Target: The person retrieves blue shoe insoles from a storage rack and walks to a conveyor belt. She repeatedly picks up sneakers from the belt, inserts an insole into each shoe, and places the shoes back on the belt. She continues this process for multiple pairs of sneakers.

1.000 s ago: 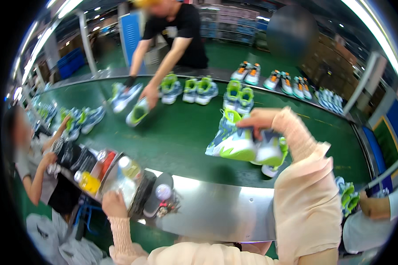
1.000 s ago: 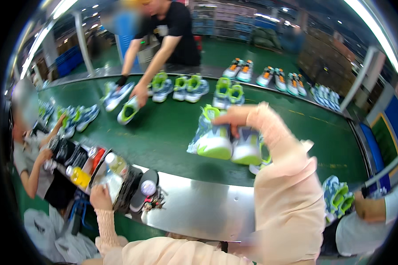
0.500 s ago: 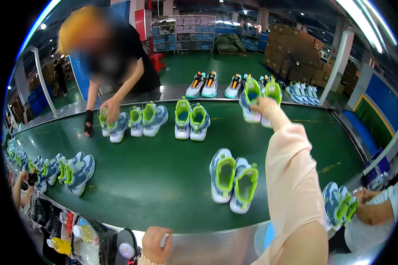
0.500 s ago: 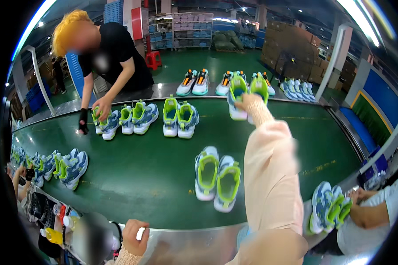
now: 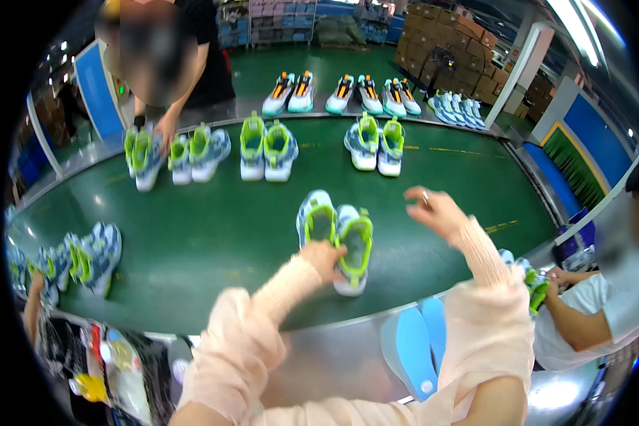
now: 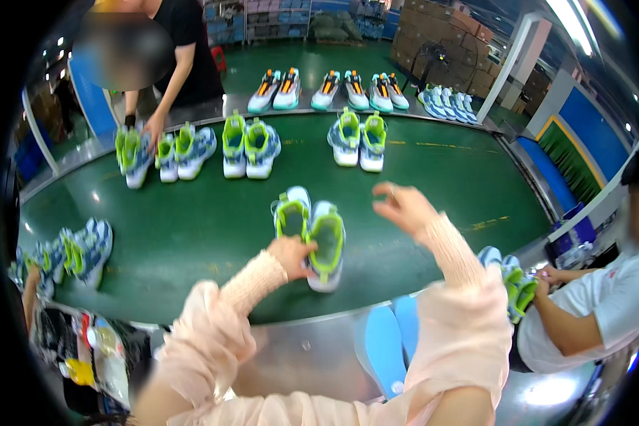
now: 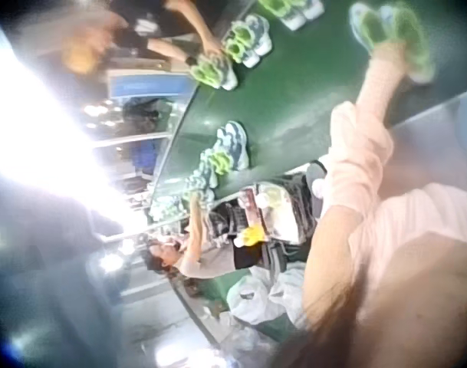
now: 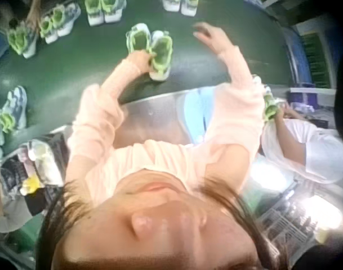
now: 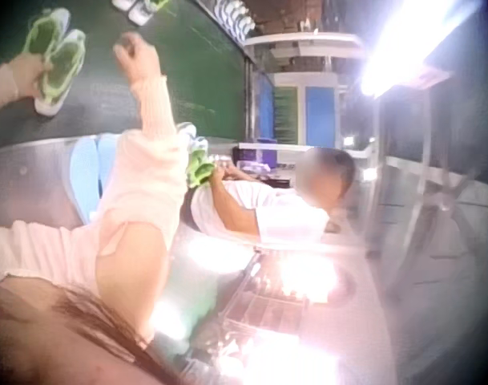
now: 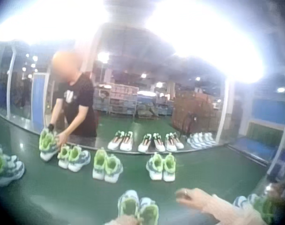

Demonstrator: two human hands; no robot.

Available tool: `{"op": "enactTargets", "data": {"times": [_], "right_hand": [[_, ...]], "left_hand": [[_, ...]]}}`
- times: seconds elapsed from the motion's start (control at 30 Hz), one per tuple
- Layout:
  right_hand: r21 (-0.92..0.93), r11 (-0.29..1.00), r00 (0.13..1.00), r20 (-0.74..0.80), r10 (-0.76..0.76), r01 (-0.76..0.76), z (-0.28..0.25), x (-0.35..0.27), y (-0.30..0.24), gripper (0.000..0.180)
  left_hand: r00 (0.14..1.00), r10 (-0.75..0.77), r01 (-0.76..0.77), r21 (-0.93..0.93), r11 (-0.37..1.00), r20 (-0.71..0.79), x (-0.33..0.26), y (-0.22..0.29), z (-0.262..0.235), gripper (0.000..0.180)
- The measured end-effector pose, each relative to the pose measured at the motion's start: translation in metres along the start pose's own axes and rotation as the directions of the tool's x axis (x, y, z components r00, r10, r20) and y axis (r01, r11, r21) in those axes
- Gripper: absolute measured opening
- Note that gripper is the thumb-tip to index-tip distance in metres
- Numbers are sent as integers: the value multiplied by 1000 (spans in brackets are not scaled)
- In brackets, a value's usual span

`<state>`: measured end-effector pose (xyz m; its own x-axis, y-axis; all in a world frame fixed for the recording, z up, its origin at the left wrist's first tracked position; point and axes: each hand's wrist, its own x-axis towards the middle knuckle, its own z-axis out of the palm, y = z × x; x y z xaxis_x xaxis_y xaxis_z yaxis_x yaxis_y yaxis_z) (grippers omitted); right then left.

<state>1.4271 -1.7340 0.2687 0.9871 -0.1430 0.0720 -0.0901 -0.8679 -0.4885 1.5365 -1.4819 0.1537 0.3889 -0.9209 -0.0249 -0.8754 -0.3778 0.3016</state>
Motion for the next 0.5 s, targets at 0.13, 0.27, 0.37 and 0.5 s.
{"op": "enactTargets", "data": {"times": [0.13,0.27,0.37,0.5], "right_hand": [[-284,937,970,66,233,-205,22,-188,-53,56],[-434,845,940,-16,341,-313,97,-274,-70,68],[-460,800,917,-95,387,-385,122,-299,-83,71],[-491,758,873,-9,488,-428,113,-297,-95,73]], "left_hand": [[997,0,-5,-68,998,-74,4,31,3,45],[976,-32,-7,-182,983,-214,-29,54,-1,30],[604,-253,52,-279,959,-756,-53,61,11,35],[593,-615,184,-656,732,-520,-37,21,70,73]]}}
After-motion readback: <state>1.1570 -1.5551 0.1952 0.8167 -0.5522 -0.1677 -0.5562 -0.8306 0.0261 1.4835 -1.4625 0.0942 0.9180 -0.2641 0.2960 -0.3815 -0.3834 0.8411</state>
